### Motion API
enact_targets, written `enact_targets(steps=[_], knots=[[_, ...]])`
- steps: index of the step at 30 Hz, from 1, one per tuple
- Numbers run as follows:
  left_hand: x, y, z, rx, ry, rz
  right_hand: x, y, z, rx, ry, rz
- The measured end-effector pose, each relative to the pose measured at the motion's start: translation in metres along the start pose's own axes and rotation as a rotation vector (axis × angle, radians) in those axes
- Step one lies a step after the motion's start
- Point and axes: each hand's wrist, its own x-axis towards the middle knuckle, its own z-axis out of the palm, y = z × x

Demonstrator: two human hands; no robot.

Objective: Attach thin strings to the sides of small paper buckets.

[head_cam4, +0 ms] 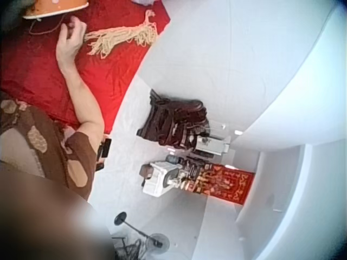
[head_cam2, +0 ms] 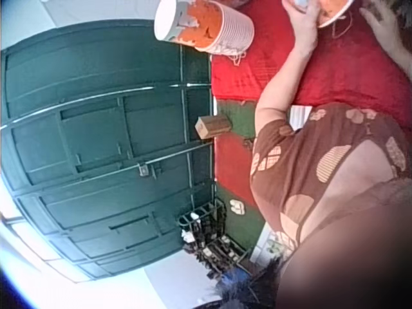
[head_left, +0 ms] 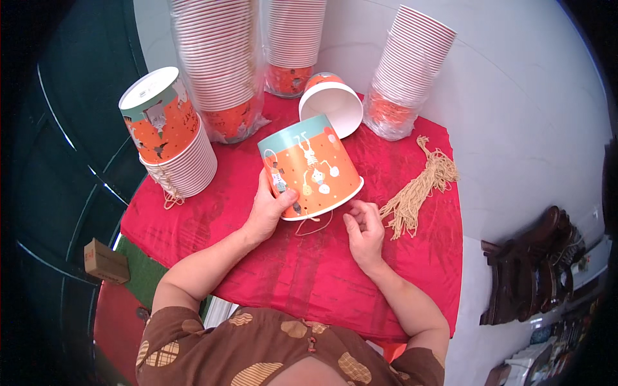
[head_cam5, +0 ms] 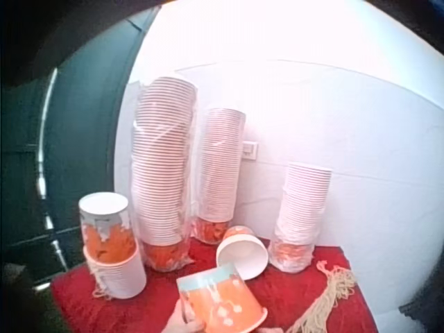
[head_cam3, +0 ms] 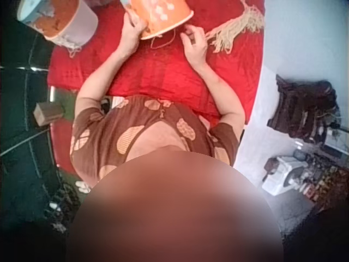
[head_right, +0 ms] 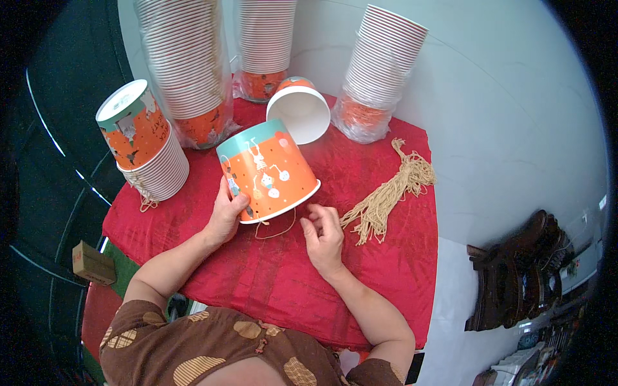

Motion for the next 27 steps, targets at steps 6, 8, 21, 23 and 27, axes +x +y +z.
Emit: enact_targets(steps=[6, 8, 21, 23, 27], knots=[[-0.010, 0.000, 0.015, 0.187, -0.007, 0.001, -0.021, -0.017, 0.004, 0.631, -0.361, 0.247], [-0.014, -0.003, 0.017, 0.261, -0.015, 0.018, -0.023, -0.023, 0.000, 0.747, -0.432, 0.301], [-0.017, -0.005, 0.023, 0.368, -0.023, 0.045, -0.025, -0.038, 0.003, 0.784, -0.339, 0.533], [-0.018, -0.001, 0.026, 0.437, -0.011, 0.092, -0.026, -0.034, 0.002, 0.826, -0.333, 0.575], [-0.019, 0.002, 0.031, 0.580, 0.012, 0.226, -0.025, -0.036, 0.002, 0.819, -0.277, 0.654]])
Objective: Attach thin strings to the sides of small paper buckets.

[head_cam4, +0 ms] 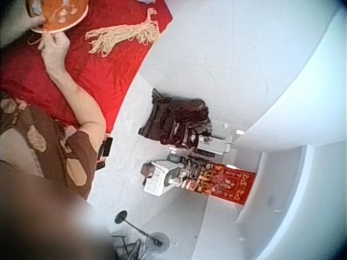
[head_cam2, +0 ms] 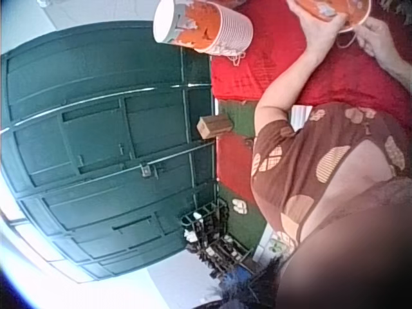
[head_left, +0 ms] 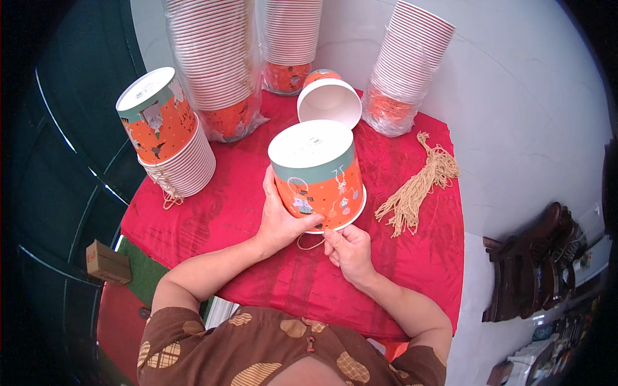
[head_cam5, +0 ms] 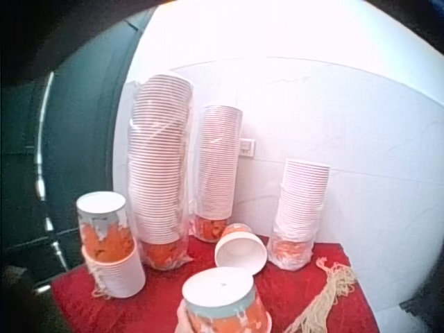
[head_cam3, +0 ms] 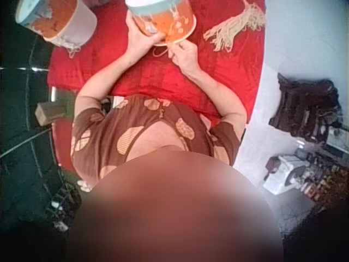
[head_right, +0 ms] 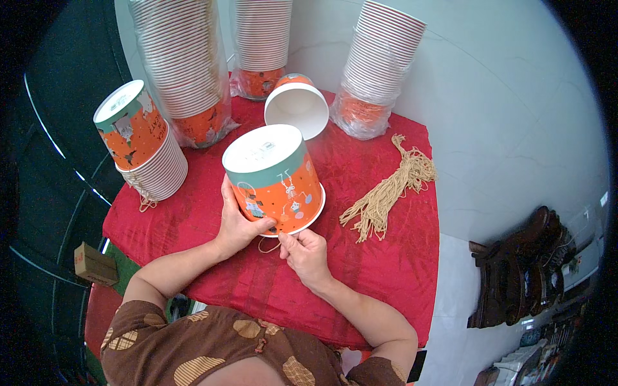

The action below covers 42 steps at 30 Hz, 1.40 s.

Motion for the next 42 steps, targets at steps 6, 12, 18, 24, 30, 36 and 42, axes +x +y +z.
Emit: enact_targets(steps=[6, 12, 18, 24, 30, 36, 42], knots=[[0.000, -0.009, -0.003, 0.044, -0.030, -0.007, 0.000, 0.003, 0.001, -0.008, 0.016, 0.011], [0.004, -0.006, -0.005, -0.222, -0.055, -0.164, 0.002, 0.008, -0.001, -0.108, -0.042, -0.049], [0.006, -0.004, -0.006, -0.245, -0.051, -0.204, 0.000, 0.008, 0.001, -0.373, -0.067, -0.231], [0.020, -0.023, -0.020, -0.697, 0.027, -0.232, 0.009, 0.000, -0.009, -0.657, 0.032, -0.512], [0.021, -0.012, -0.026, -0.840, -0.043, -0.445, 0.039, 0.009, -0.047, -0.533, 0.313, -0.485], [0.016, -0.010, -0.026, -0.910, -0.083, -0.522, 0.043, 0.007, -0.050, -0.540, 0.361, -0.419], [0.012, -0.016, -0.024, -0.925, -0.127, -0.547, 0.043, 0.003, -0.048, -0.556, 0.322, -0.392]])
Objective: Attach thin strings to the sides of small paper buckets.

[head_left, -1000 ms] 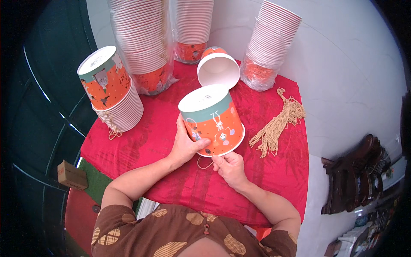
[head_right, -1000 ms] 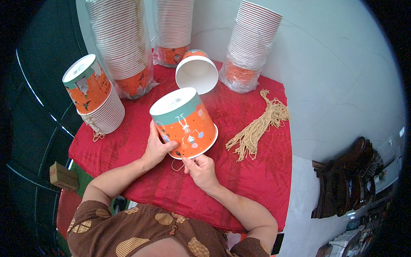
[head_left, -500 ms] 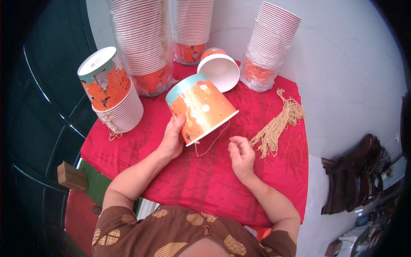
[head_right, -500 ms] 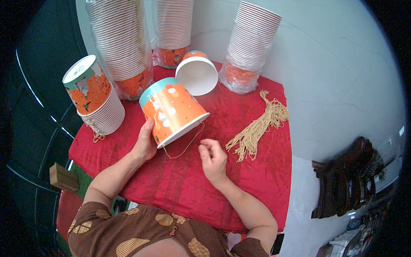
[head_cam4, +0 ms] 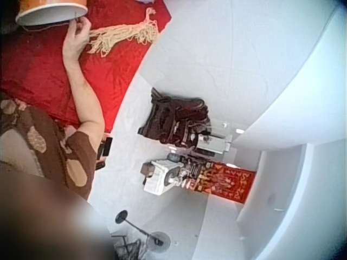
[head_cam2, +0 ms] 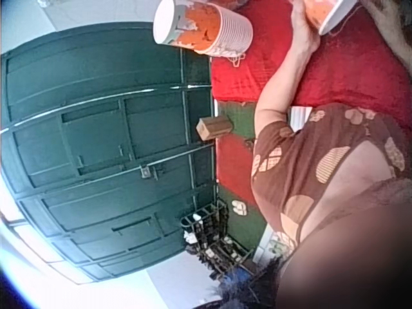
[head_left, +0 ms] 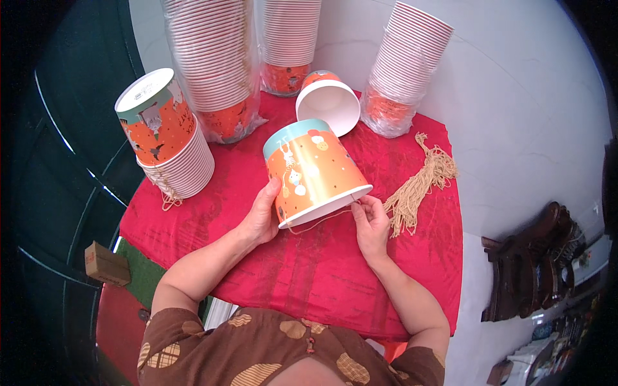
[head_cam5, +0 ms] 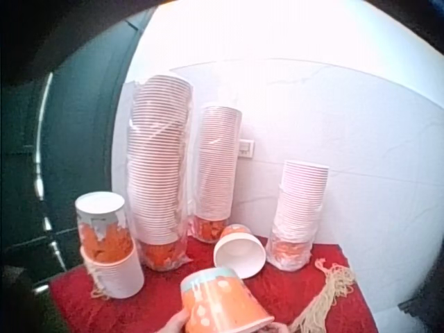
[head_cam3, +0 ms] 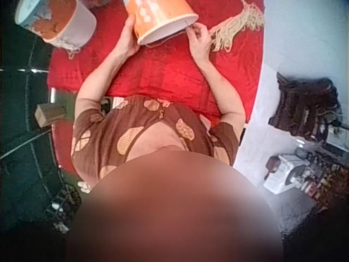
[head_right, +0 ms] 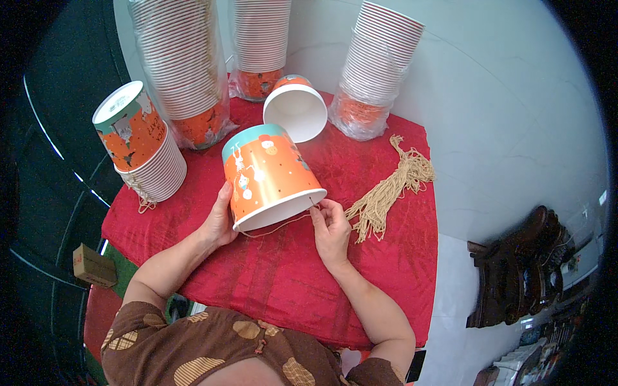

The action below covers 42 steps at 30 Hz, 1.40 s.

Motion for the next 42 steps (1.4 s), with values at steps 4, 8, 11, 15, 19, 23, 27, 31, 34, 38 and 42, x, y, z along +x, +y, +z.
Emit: enact_targets(steps=[4, 8, 11, 15, 19, 23, 27, 31, 34, 38, 42], knots=[[-0.002, -0.003, 0.000, 0.016, -0.054, -0.044, 0.001, 0.005, -0.002, -0.015, -0.006, -0.019], [-0.003, -0.003, -0.001, 0.025, -0.059, -0.024, -0.002, 0.004, -0.002, -0.193, 0.023, -0.067], [-0.003, -0.005, 0.001, 0.098, -0.124, 0.039, 0.000, 0.002, 0.000, -0.207, 0.049, -0.135], [-0.009, -0.009, 0.007, 0.245, -0.158, 0.177, 0.002, 0.002, -0.007, -0.367, 0.015, -0.252], [-0.009, -0.007, 0.011, 0.211, -0.131, 0.143, 0.002, -0.003, -0.003, -0.300, 0.016, -0.190], [-0.008, -0.006, 0.012, 0.153, -0.114, 0.123, 0.000, 0.000, 0.002, -0.167, 0.027, -0.144], [-0.002, -0.005, 0.007, 0.166, 0.013, 0.270, 0.000, -0.006, 0.001, -0.216, -0.045, 0.059], [0.004, 0.002, 0.006, 0.234, 0.154, 0.382, -0.004, -0.007, 0.003, -0.214, -0.028, 0.039], [0.007, 0.006, 0.004, 0.331, 0.230, 0.429, -0.007, -0.001, 0.004, -0.130, -0.047, 0.008], [0.008, 0.008, 0.000, 0.408, 0.263, 0.440, -0.012, 0.000, 0.006, -0.175, -0.137, -0.149], [0.007, 0.010, -0.001, 0.500, 0.249, 0.496, -0.011, -0.006, 0.005, -0.211, -0.195, -0.167]])
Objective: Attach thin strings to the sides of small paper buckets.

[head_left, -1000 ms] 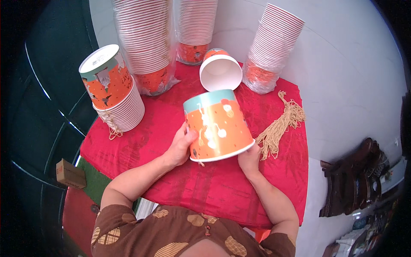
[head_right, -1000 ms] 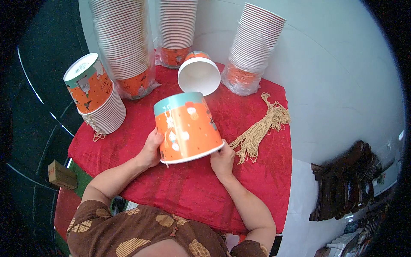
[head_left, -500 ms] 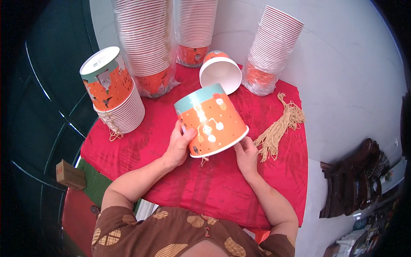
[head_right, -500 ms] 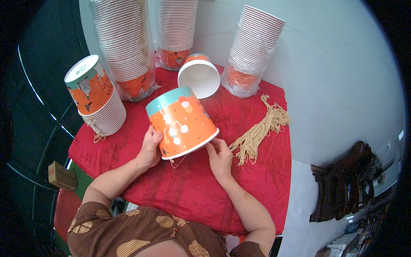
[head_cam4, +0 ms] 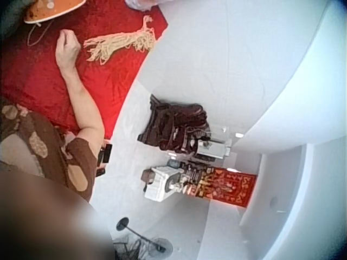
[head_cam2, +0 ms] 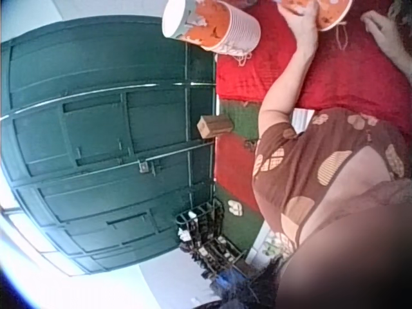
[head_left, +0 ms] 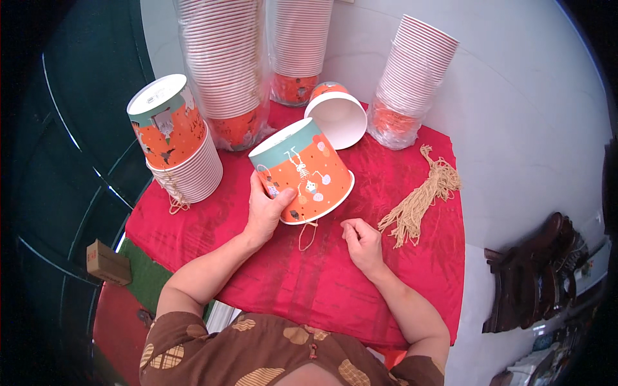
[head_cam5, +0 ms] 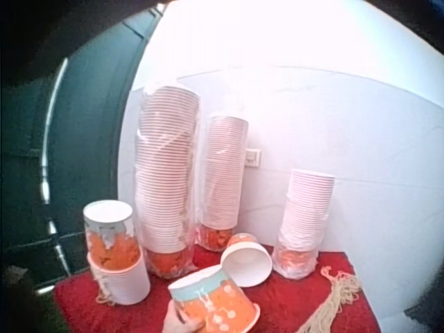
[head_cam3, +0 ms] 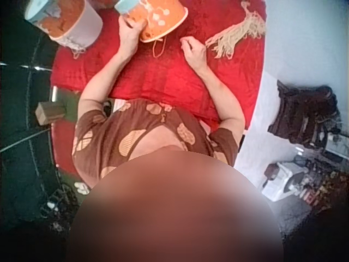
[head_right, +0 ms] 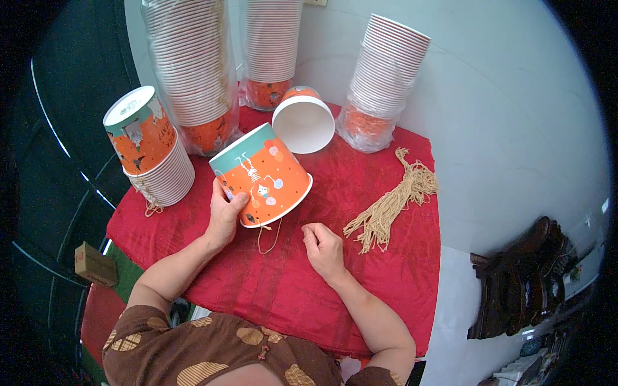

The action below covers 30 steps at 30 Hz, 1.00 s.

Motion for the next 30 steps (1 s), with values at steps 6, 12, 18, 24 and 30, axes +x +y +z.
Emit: enact_targets(steps=[6, 12, 18, 24, 30], knots=[[0.005, 0.012, -0.001, 0.047, 0.004, 0.052, 0.002, 0.005, 0.003, -0.041, -0.050, -0.015], [0.004, 0.029, -0.005, 0.072, 0.000, 0.131, 0.001, 0.003, 0.002, -0.121, -0.102, -0.046], [-0.002, 0.035, -0.012, 0.085, -0.009, 0.139, 0.000, 0.005, 0.001, -0.161, -0.111, -0.097], [-0.003, 0.028, -0.031, -0.394, -0.416, -0.208, 0.003, 0.015, -0.003, 0.182, 0.029, 0.019], [-0.004, 0.013, -0.048, -0.483, -0.606, -0.279, 0.006, -0.010, -0.012, 0.209, -0.012, -0.154]])
